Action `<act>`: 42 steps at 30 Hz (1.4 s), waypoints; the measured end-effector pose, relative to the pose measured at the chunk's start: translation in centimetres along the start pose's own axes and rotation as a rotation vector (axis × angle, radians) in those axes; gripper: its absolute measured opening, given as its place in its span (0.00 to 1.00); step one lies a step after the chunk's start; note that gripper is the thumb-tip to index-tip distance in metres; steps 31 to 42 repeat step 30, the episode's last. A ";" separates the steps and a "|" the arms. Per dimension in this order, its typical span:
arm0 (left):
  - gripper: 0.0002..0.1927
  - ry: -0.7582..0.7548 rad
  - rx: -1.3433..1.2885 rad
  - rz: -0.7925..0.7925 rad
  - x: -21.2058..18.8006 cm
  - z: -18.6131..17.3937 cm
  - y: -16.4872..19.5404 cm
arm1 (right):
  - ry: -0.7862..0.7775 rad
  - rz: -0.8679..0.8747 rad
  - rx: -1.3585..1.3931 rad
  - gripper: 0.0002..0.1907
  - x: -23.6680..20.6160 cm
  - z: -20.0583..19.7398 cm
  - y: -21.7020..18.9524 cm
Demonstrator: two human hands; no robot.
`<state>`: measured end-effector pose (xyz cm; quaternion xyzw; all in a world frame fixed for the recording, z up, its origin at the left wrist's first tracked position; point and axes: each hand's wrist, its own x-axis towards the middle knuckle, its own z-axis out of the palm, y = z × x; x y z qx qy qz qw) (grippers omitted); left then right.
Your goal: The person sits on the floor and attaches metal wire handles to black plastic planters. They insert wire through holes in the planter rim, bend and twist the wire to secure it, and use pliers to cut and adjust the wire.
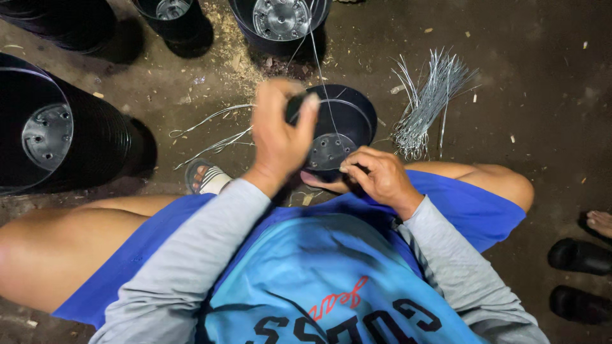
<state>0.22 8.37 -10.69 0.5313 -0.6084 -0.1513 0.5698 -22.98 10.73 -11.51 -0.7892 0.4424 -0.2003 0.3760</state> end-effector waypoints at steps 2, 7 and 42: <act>0.18 0.035 0.025 0.050 2.5 -0.8 -1.2 | 0.007 -0.040 -0.014 0.04 -0.3 0.2 -0.4; 0.18 -0.319 -0.358 -0.167 7.1 -1.7 -3.2 | 0.024 -0.215 -0.086 0.04 -0.1 0.4 -0.6; 0.10 -0.701 -0.218 0.222 12.0 -9.8 7.2 | -0.014 -0.038 0.265 0.30 1.2 2.1 -1.5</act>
